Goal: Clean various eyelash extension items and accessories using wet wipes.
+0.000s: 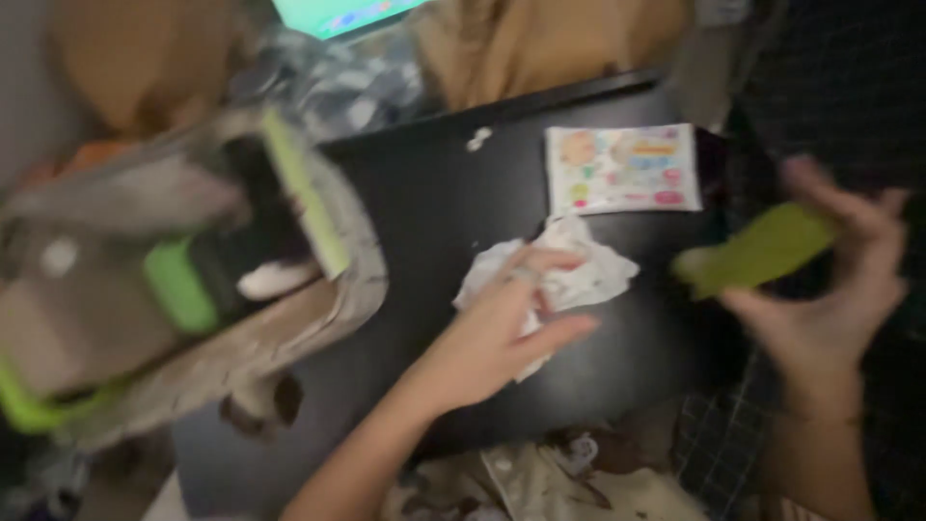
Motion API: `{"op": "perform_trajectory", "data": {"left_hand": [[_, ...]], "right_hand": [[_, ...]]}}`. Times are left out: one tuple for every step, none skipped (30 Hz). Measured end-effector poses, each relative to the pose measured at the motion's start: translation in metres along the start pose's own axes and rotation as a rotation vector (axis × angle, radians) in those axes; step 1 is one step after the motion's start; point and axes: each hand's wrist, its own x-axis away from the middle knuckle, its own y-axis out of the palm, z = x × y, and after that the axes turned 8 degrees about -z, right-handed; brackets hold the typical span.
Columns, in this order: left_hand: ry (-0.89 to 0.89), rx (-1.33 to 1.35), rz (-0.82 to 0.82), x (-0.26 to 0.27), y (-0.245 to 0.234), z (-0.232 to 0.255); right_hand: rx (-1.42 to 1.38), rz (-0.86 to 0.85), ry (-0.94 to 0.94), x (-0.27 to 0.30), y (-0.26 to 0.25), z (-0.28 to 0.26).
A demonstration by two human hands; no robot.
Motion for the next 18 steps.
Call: {"op": "perform_trajectory", "data": {"left_hand": [[0.014,0.0,-0.035,0.002,-0.004,0.001],[-0.073,-0.028,-0.046,0.005,-0.007,0.001],[-0.159,-0.059,-0.059,0.007,-0.009,0.0],[-0.149,-0.053,-0.089,0.008,-0.009,0.0],[-0.183,-0.01,-0.088,0.009,-0.01,-0.001],[-0.222,0.036,-0.079,0.011,-0.009,-0.002],[-0.216,0.043,-0.103,0.008,-0.007,-0.003],[-0.228,0.017,-0.084,0.007,-0.004,-0.004],[-0.24,-0.009,-0.066,0.005,0.0,-0.006],[-0.244,0.001,-0.083,0.003,0.004,-0.006],[-0.368,0.008,-0.116,0.001,0.009,-0.007],[-0.492,0.01,-0.151,-0.002,0.013,-0.008],[-0.495,0.015,-0.168,-0.003,0.02,-0.01],[-0.443,-0.012,-0.168,-0.006,0.026,-0.011],[-0.39,-0.039,-0.169,-0.008,0.031,-0.012],[-0.387,-0.036,-0.18,-0.01,0.039,-0.013],[-0.405,-0.067,-0.181,-0.012,0.046,-0.014],[-0.425,-0.097,-0.171,-0.013,0.052,-0.015]], "right_hand": [[0.016,0.031,0.013,0.011,-0.012,0.03],[0.136,0.101,0.007,0.025,-0.027,0.058],[0.246,0.167,-0.001,0.04,-0.042,0.087],[0.265,0.186,0.017,0.049,-0.048,0.108],[0.246,0.248,0.13,0.058,-0.054,0.128],[0.22,0.301,0.239,0.067,-0.061,0.148],[0.236,0.315,0.253,0.086,-0.056,0.187],[0.058,0.381,0.317,0.105,-0.052,0.225],[-0.122,0.447,0.377,0.126,-0.049,0.264],[-0.111,0.453,0.392,0.143,-0.038,0.294],[-0.224,0.548,0.537,0.162,-0.028,0.323],[-0.342,0.643,0.679,0.181,-0.018,0.354],[-0.333,0.653,0.692,0.178,-0.006,0.337],[-0.651,0.687,0.721,0.171,0.008,0.321],[-0.971,0.716,0.737,0.162,0.021,0.306],[-0.965,0.728,0.739,0.177,0.027,0.332],[-1.068,0.645,0.709,0.192,0.033,0.357],[-1.168,0.551,0.676,0.203,0.039,0.383]]}}
